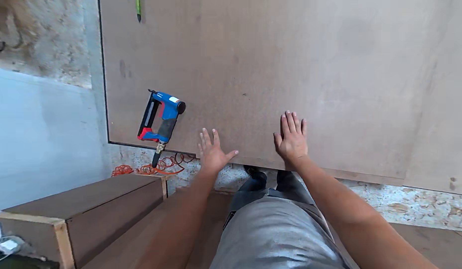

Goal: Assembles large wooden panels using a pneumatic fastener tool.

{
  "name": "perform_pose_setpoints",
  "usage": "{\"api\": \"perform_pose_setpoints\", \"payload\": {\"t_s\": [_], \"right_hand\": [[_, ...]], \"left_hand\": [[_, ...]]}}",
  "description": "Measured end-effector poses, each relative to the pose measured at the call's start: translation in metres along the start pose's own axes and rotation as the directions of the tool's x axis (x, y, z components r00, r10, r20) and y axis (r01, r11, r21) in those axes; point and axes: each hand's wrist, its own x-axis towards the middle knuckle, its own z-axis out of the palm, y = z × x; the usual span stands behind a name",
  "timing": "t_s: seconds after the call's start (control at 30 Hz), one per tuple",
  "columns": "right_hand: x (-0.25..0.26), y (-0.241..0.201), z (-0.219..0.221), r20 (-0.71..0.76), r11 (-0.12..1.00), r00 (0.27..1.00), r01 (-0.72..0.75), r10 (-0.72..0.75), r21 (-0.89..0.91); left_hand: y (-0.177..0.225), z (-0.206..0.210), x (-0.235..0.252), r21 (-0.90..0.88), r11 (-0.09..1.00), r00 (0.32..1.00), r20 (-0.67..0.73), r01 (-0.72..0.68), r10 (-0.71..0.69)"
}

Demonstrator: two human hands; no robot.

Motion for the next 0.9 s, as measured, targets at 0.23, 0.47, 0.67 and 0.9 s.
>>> {"api": "perform_pose_setpoints", "payload": {"t_s": [0.23,0.47,0.67,0.9], "right_hand": [[0.004,-0.001,0.004,-0.021,1.000,1.000,-0.013,0.013,-0.010],[0.003,0.000,0.003,-0.010,0.999,1.000,-0.029,0.029,0.029],[0.003,-0.002,0.004,-0.005,0.999,0.999,-0.050,0.050,0.022],[0.003,0.001,0.003,-0.012,0.997,0.998,-0.056,0.057,0.053]], "left_hand": [[-0.004,0.005,0.005,0.041,0.998,0.997,-0.051,-0.051,0.053],[-0.104,-0.084,0.074,-0.016,0.993,0.961,-0.248,0.118,-0.119],[-0.131,-0.098,0.131,0.021,0.980,0.978,-0.077,0.196,-0.194],[-0.160,-0.143,0.083,-0.225,0.962,0.988,0.054,0.153,-0.144]]}}
